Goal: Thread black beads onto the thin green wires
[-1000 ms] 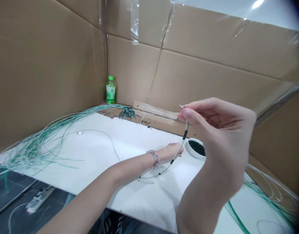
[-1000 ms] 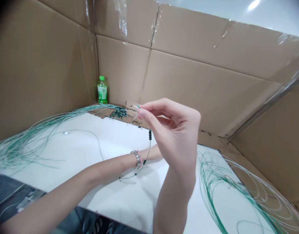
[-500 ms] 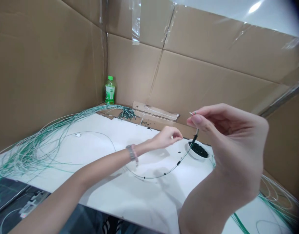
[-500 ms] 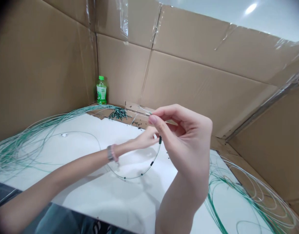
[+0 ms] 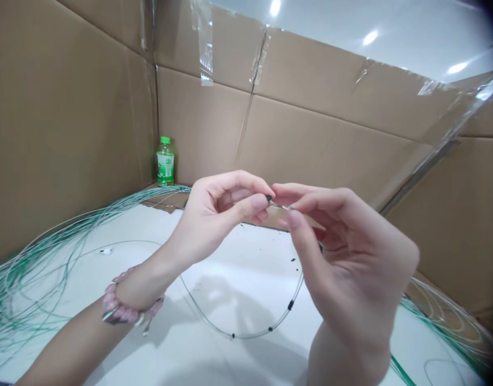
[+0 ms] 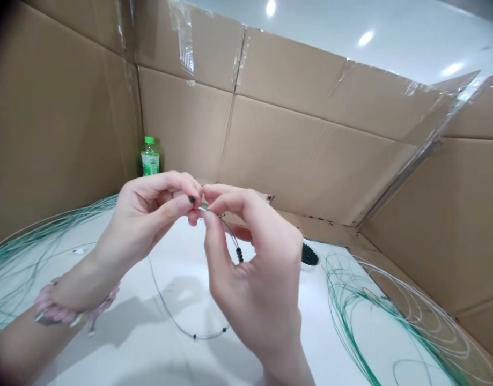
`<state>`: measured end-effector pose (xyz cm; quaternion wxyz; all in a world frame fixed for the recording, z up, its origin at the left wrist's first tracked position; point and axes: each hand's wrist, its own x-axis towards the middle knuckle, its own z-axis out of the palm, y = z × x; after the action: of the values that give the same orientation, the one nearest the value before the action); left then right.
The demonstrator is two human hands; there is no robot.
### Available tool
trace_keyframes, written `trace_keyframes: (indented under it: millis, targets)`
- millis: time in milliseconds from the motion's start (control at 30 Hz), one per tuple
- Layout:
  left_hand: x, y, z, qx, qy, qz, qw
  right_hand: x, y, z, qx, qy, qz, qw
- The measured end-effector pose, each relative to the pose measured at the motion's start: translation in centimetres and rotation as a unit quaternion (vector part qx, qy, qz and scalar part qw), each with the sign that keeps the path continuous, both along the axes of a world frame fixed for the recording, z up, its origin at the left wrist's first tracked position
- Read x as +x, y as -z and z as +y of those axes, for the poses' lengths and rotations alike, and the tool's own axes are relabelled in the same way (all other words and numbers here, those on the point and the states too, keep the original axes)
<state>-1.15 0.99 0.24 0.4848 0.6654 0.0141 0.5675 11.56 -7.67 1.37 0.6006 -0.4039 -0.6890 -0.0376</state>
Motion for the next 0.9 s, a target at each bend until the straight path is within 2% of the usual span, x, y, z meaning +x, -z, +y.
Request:
trace_keyframes:
  millis: [200, 467, 767, 900]
  targets:
    - [0.07, -0.31, -0.26, 0.013, -0.009, 0.000, 1.000, -0.59, 0.18, -0.14, 0.032, 0.041, -0.009, 0.999]
    - [0.30, -0.32, -0.79, 0.015, -0.016, 0.002, 1.000, -0.55, 0.17, 0.26, 0.073, 0.041, -0.020, 0.996]
    - [0.45, -0.11, -0.92, 0.020, -0.048, -0.012, 0.999, -0.72, 0.05, 0.19, 0.083, 0.054, -0.029, 0.995]
    - [0.41, 0.05, -0.92, 0.007, -0.038, -0.010, 0.999, -0.64, 0.13, 0.50, 0.117, 0.051, -0.038, 0.991]
